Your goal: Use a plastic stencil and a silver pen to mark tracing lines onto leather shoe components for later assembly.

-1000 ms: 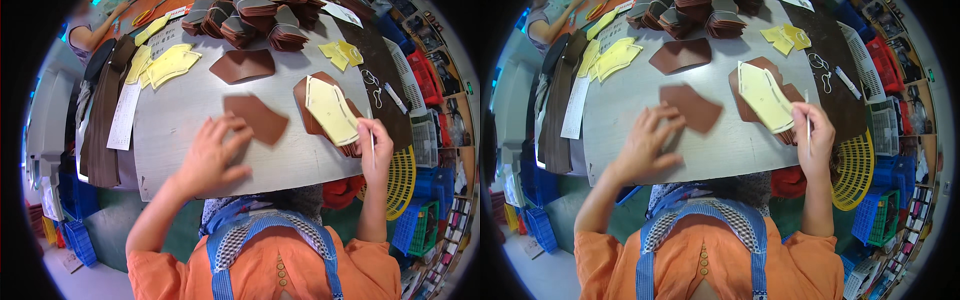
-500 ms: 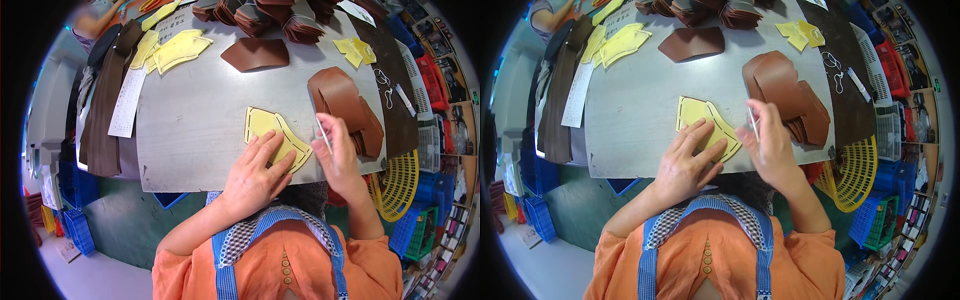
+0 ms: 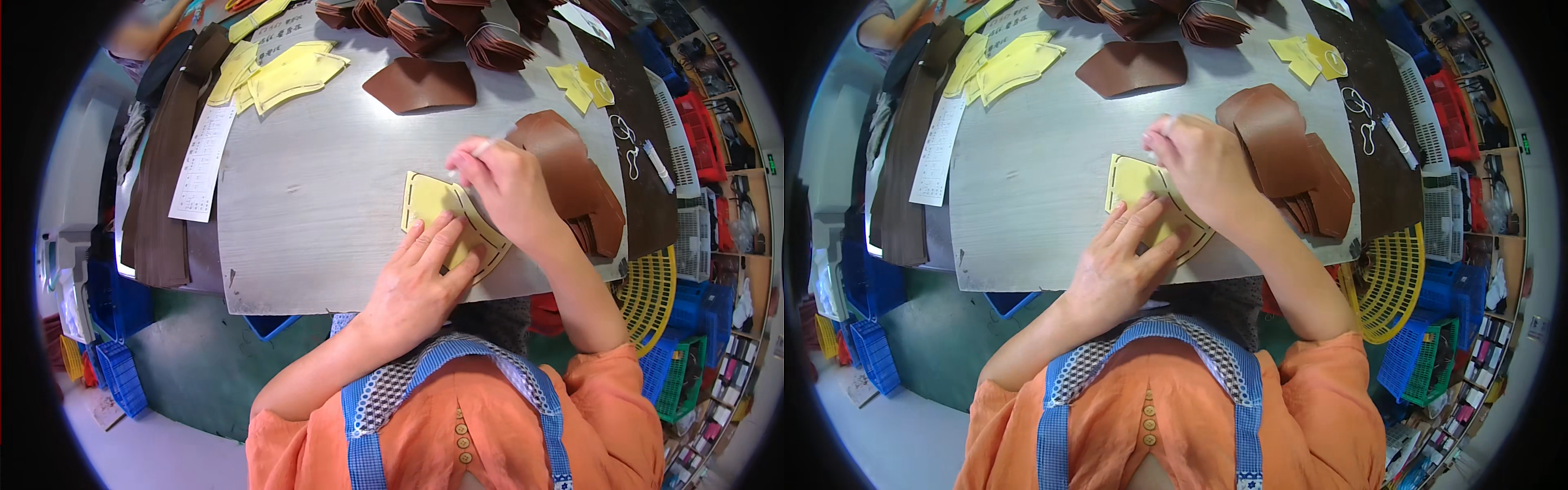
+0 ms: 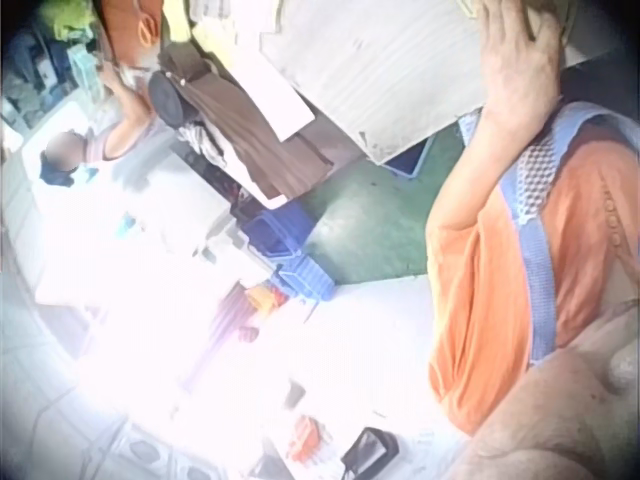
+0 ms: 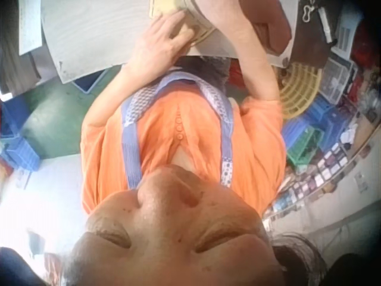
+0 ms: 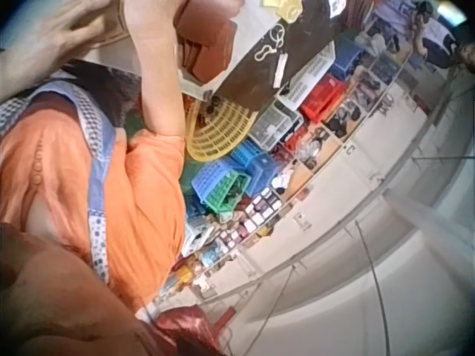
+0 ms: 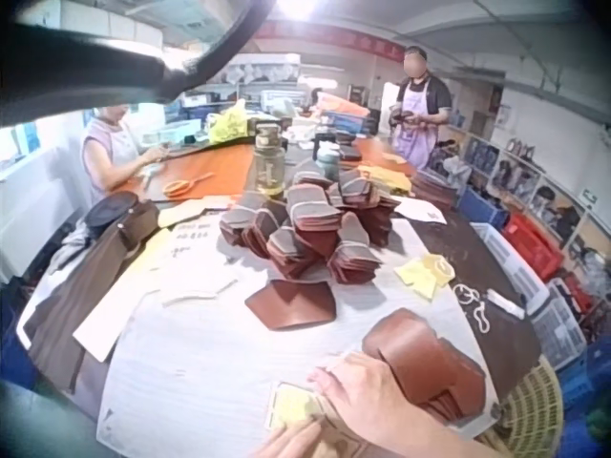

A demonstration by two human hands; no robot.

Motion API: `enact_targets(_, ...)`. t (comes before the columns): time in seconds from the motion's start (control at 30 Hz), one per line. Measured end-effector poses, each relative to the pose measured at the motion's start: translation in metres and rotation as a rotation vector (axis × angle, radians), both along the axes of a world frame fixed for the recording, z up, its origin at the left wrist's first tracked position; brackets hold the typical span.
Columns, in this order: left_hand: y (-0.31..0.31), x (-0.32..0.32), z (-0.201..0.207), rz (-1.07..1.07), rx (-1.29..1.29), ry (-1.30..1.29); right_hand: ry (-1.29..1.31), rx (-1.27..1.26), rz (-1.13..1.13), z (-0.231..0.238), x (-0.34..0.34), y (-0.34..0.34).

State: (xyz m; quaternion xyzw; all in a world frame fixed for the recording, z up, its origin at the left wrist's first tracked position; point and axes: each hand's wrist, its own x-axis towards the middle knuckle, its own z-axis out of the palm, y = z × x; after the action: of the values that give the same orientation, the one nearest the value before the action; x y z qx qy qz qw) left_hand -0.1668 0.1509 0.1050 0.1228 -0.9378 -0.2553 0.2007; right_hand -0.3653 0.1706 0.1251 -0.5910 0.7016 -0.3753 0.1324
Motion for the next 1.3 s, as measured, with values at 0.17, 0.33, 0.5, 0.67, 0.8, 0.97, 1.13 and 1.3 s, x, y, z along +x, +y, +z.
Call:
enact_targets(0.17, -0.003, -0.001, 0.0, 0.009, -0.073, -0.024, 0.116, 0.072, -0.013, 0.009, 0.002, 0.069)
enact_targets(0.33, -0.011, -0.004, 0.004, -0.002, -0.073, -0.056, -0.012, 0.136, 0.089, 0.02, 0.011, 0.101)
enact_targets(0.5, -0.039, -0.025, 0.021, -0.167, -0.166, -0.062, -0.147, 0.375, -0.127, 0.025, 0.003, 0.103)
enact_targets(0.67, -0.067, -0.049, 0.024, -0.286, -0.018, -0.106, 0.109, -0.024, -0.121, -0.004, 0.014, 0.081)
enact_targets(0.8, -0.111, -0.056, 0.009, 0.029, -0.113, 0.033, 0.002, -0.106, -0.331, 0.005, -0.011, 0.091)
enact_targets(0.97, -0.108, -0.016, 0.019, 0.044, -0.199, -0.242, 0.341, -0.192, -0.498, 0.026, -0.084, 0.126)
enact_targets(1.13, -0.047, 0.026, 0.021, -0.083, -0.004, -0.145, -0.353, -0.01, -0.336, 0.015, -0.029, 0.134)
enact_targets(1.3, -0.003, -0.003, 0.01, -0.008, 0.074, 0.099, -0.162, 0.067, -0.182, -0.007, 0.007, 0.107)
